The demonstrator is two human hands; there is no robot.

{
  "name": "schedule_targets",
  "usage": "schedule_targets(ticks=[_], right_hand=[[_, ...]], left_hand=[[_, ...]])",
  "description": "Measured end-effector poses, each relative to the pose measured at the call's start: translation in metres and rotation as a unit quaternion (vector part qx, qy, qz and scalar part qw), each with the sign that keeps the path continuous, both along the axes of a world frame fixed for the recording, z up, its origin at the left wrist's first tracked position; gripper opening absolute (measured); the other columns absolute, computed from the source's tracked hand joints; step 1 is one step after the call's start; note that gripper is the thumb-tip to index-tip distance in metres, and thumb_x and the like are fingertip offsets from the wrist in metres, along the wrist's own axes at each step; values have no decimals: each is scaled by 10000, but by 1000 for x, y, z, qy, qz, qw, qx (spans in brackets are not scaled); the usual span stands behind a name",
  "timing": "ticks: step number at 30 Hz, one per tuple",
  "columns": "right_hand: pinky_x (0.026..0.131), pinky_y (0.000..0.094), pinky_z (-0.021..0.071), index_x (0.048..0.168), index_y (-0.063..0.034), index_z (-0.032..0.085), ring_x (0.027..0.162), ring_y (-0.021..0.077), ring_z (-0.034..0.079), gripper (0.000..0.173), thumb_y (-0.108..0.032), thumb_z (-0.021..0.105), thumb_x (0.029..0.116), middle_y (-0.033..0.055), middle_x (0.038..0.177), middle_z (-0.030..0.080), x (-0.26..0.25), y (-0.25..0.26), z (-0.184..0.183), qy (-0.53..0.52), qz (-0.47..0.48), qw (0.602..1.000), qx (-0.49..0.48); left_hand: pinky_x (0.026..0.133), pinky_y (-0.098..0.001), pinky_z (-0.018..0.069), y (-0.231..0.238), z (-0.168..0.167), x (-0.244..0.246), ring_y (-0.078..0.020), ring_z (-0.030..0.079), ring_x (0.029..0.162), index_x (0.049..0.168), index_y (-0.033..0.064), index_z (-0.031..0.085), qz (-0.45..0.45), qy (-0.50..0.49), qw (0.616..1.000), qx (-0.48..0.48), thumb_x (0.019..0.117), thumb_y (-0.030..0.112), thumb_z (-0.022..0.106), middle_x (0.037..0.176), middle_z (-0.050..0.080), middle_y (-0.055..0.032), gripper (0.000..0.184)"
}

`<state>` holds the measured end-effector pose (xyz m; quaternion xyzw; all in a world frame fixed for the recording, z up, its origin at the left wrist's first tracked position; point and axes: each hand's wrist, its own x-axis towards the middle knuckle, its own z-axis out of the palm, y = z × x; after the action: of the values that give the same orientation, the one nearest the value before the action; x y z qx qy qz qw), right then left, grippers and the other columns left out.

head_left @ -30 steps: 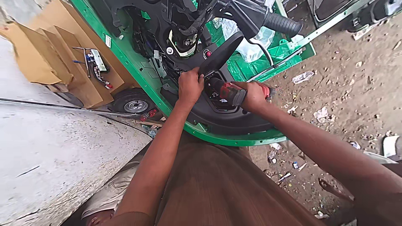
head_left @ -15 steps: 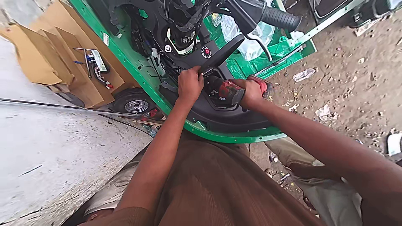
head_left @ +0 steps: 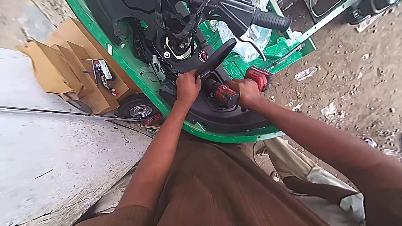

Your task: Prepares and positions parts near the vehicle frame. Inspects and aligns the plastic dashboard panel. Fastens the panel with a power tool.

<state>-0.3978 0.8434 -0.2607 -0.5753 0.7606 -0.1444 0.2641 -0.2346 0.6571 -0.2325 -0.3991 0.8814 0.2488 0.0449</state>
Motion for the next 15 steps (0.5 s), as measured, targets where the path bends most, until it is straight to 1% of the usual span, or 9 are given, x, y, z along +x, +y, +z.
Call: schedule_targets(ticks=[2,3,4,6,7,8,10,12,15], right_hand=[[774,607,537,1252,-139,688,951,371,716,360,-273,657,919,132,1098,733,-7,-3,-3,-17,3,1000,-5],[794,628,542,1270,-149,690,985,371,716,388,-278,679,905,131,1124,733,-8,0,-2,-48,-3,999,13],[844,641,543,1290,-162,688,1045,361,708,422,-278,712,885,126,1158,731,-13,-2,-1,-76,-10,997,30],[880,646,535,1295,-166,696,1091,353,697,452,-250,749,854,126,1172,732,-24,0,4,-98,-21,994,35],[879,646,532,1283,-152,703,1087,355,698,443,-227,752,849,129,1168,733,-28,0,9,-97,-22,995,30],[875,642,532,1267,-142,712,1076,353,702,424,-213,749,850,128,1160,737,-33,0,14,-89,-26,995,22],[866,641,530,1240,-143,719,1054,352,710,385,-214,727,862,125,1140,741,-39,7,19,-67,-22,997,12],[874,640,528,1261,-166,712,1063,349,709,394,-226,722,872,115,1155,740,-44,8,17,-46,-10,999,15],[857,655,520,1257,-169,711,1059,367,705,413,-204,740,847,120,1156,737,-44,6,12,-36,-4,999,28]], left_hand=[[798,-593,542,-1,0,-1,-372,717,865,1045,26,730,3,8,1000,2,988,178,583,883,730,-187,219],[808,-590,542,3,-1,3,-364,718,877,1030,27,728,4,10,1000,10,978,169,589,896,733,-184,205],[823,-586,542,1,-3,3,-356,719,894,1025,28,726,2,16,1000,15,968,158,598,914,735,-180,191],[886,-575,543,-5,-6,-1,-341,722,954,1098,29,726,-10,35,998,46,959,140,618,978,742,-182,208],[901,-567,544,-9,-8,-3,-333,724,966,1124,23,727,-17,53,997,61,959,139,626,991,745,-183,225],[895,-554,547,-14,-11,-7,-317,726,953,1110,19,731,-24,74,994,73,960,147,634,976,746,-180,219],[883,-529,527,-15,-12,-9,-299,702,928,1056,-1,718,-17,76,991,107,984,182,634,940,724,-181,213],[840,-506,529,-18,-14,-9,-276,688,877,990,-1,695,-13,67,990,122,989,195,627,892,701,-163,207],[857,-525,530,-20,-17,-8,-295,701,906,1026,6,723,-36,76,990,114,996,170,610,915,721,-176,201]])
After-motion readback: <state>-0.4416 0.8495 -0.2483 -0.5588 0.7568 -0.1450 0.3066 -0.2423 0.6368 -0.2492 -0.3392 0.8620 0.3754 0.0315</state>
